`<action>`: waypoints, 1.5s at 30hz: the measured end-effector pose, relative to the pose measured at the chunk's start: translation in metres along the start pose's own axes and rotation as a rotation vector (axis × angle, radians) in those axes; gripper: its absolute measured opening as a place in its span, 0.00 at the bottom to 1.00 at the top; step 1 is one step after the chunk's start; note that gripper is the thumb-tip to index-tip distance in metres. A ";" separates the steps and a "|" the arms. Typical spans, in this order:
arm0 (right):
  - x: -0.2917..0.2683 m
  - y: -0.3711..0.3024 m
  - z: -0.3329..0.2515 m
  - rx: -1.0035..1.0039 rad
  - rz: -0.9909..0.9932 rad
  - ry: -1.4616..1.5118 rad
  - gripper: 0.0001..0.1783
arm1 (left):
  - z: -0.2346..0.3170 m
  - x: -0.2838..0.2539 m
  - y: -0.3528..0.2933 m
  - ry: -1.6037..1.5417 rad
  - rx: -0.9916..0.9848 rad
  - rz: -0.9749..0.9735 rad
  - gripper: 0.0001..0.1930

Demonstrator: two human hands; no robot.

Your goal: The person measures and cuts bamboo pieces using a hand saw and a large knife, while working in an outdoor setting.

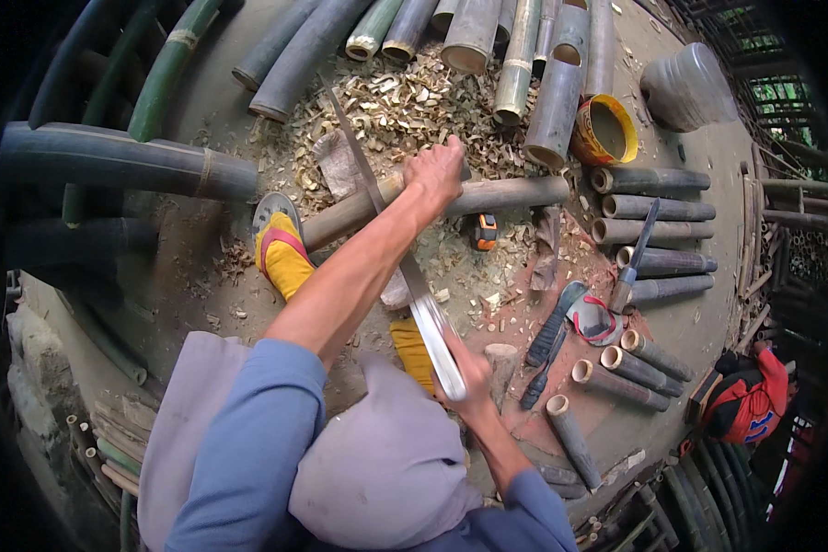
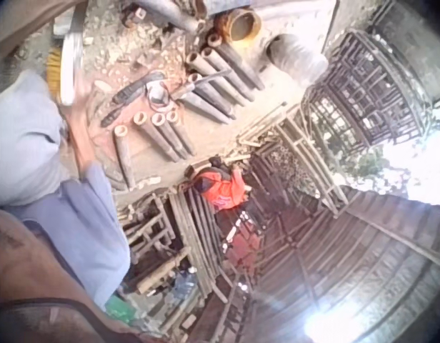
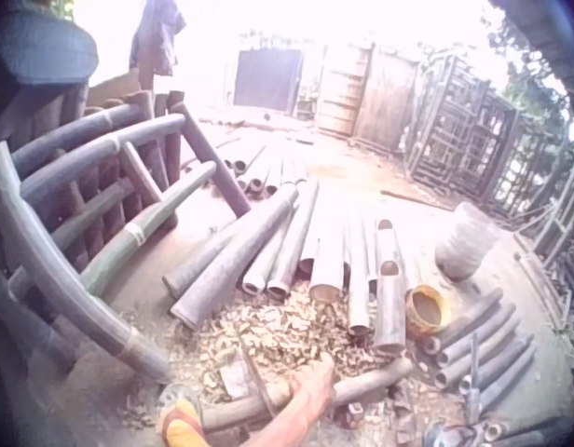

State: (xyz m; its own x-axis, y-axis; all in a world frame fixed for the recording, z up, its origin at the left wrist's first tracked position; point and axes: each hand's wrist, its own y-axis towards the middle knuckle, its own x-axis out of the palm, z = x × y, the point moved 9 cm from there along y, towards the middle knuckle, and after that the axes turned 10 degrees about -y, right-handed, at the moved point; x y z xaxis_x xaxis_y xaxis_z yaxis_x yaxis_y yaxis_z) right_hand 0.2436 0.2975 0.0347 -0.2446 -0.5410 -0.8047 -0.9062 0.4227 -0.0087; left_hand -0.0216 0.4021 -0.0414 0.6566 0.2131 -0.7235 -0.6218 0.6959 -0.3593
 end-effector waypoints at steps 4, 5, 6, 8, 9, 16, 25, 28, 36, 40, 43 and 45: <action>0.003 0.030 -0.016 -0.002 0.018 0.047 0.31 | -0.010 0.000 -0.003 -0.019 -0.001 0.001 0.19; -0.014 0.009 -0.021 0.031 -0.014 -0.037 0.30 | 0.000 0.004 -0.005 -0.043 0.024 -0.015 0.19; -0.037 -0.028 -0.026 0.058 0.009 -0.061 0.28 | -0.004 -0.004 0.000 -0.048 0.022 0.004 0.19; -0.079 -0.101 -0.026 0.060 -0.019 -0.072 0.26 | -0.008 0.002 -0.003 -0.041 0.006 0.020 0.18; -0.076 -0.104 -0.016 0.037 -0.049 -0.057 0.26 | -0.013 -0.008 -0.003 -0.023 -0.012 0.037 0.18; 0.012 0.063 -0.011 -0.003 0.049 0.137 0.30 | -0.003 0.000 -0.002 -0.023 0.020 0.043 0.17; -0.072 -0.117 -0.023 0.135 -0.091 -0.082 0.25 | -0.006 -0.002 -0.007 -0.013 0.002 0.014 0.18; -0.035 -0.051 -0.012 0.072 -0.045 0.018 0.29 | -0.007 0.000 -0.007 0.005 -0.010 0.024 0.18; -0.040 -0.024 -0.034 0.026 -0.018 -0.068 0.29 | 0.001 -0.004 0.004 -0.061 0.060 0.018 0.20; -0.081 -0.089 -0.049 0.114 -0.097 -0.091 0.27 | -0.016 -0.001 -0.005 -0.027 -0.004 0.020 0.20; -0.034 -0.065 -0.005 0.109 -0.028 -0.020 0.27 | 0.004 -0.001 -0.005 -0.030 0.003 -0.012 0.19; -0.005 0.005 -0.007 0.061 0.018 0.000 0.30 | 0.010 0.002 -0.002 -0.009 0.022 -0.005 0.19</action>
State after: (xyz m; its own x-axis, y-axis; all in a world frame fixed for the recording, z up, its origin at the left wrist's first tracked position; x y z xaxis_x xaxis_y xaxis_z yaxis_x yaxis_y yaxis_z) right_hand 0.2381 0.2970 0.0427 -0.2607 -0.5329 -0.8050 -0.8788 0.4761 -0.0306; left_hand -0.0147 0.4078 -0.0363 0.6636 0.2159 -0.7163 -0.6091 0.7117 -0.3498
